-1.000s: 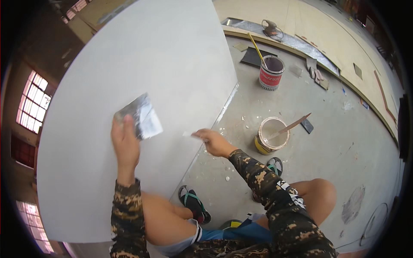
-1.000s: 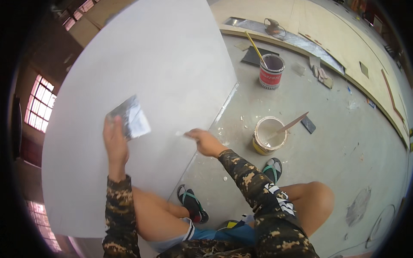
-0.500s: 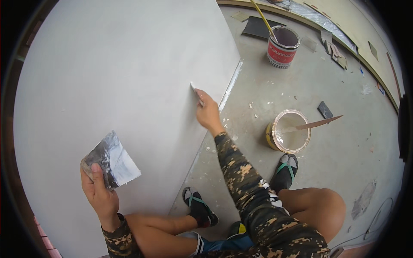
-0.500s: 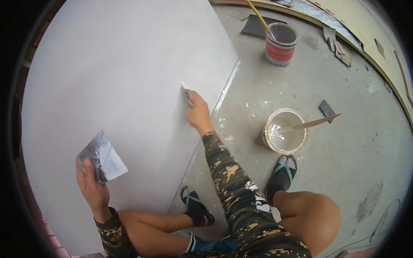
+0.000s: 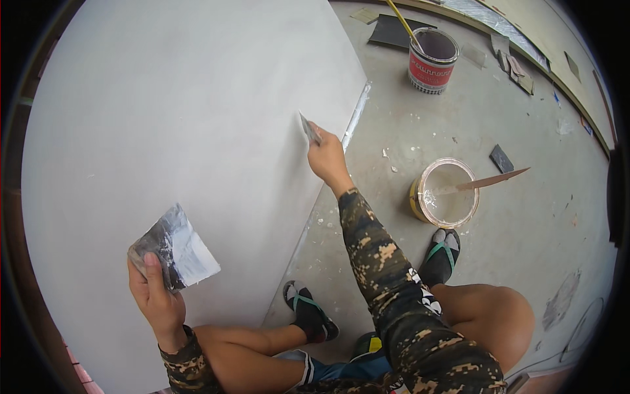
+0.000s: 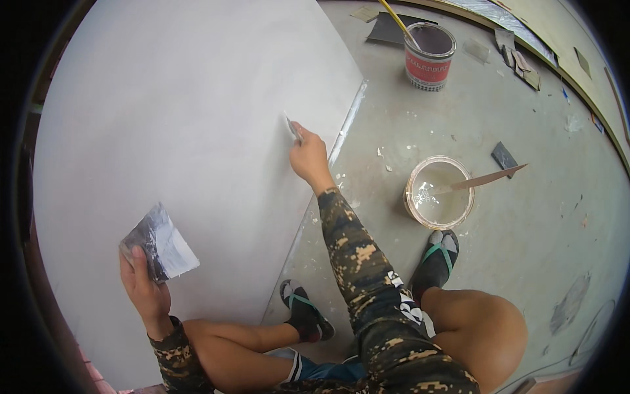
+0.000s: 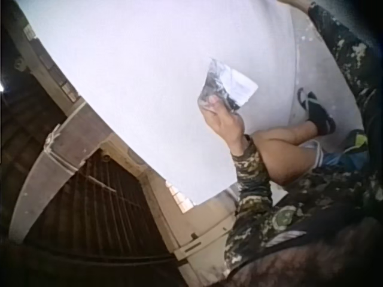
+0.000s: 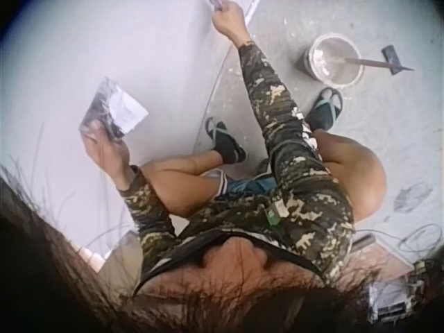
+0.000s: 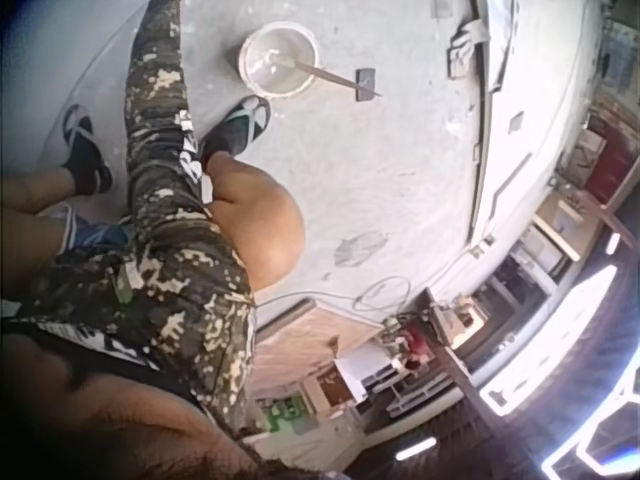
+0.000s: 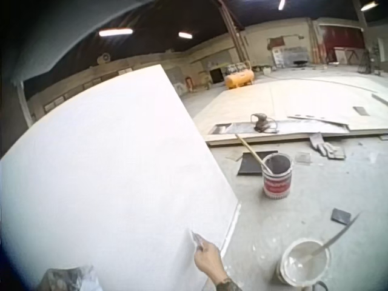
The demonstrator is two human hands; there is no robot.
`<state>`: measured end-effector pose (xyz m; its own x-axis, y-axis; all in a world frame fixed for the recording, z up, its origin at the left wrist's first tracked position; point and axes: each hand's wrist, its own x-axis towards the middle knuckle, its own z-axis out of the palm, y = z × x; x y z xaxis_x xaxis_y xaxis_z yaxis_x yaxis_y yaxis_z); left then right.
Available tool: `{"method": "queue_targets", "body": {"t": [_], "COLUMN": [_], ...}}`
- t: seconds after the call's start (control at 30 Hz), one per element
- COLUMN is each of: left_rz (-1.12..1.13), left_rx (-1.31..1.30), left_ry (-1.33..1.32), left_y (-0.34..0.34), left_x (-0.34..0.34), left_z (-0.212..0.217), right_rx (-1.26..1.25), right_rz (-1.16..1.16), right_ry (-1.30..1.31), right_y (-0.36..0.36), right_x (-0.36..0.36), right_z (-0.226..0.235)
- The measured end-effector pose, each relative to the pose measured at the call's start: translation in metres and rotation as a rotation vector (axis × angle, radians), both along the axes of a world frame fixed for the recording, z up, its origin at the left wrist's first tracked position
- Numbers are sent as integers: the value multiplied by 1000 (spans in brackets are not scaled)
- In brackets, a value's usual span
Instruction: The person applies putty onto a board using metal scrapers, spreading and smoothing the material across the surface and mixing putty between the blades.
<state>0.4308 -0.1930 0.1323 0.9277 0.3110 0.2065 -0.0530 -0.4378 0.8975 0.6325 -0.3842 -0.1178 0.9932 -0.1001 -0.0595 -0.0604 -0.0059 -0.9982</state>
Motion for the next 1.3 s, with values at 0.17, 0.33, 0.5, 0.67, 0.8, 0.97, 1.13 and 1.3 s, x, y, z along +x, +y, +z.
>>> {"method": "queue_targets", "body": {"t": [0.17, 0.33, 0.5, 0.67, 0.8, 0.97, 1.13, 1.3], "left_rz": [2, -6, -37, -72, -98, -78, -94, -102], "left_rx": [-35, -39, -107, -119, -156, -167, -160, -137], "left_ry": [-19, -31, -13, 34, 47, 31, 47, 37], "left_y": [5, 8, -2, 9, 10, -2, 0, 8], "left_x": [-2, -3, 3, -2, -1, 5, 4, 2], "left_z": [-5, -2, -3, -3, 0, 0, -3, 0], "right_rx": [-172, -82, -73, -74, -138, 41, 37, -134], "right_rz": [-168, 219, -113, 5, 248, -8, -281, -96], "right_ry": [-196, -220, -128, -141, -262, -238, -398, -364], "right_y": [55, 44, -2, 36, 46, 10, 54, 73], "right_x": [-23, -78, -9, -18, -73, -33, -14, -75], "right_z": [-2, -9, -37, -5, 4, 2, 25, 17]}}
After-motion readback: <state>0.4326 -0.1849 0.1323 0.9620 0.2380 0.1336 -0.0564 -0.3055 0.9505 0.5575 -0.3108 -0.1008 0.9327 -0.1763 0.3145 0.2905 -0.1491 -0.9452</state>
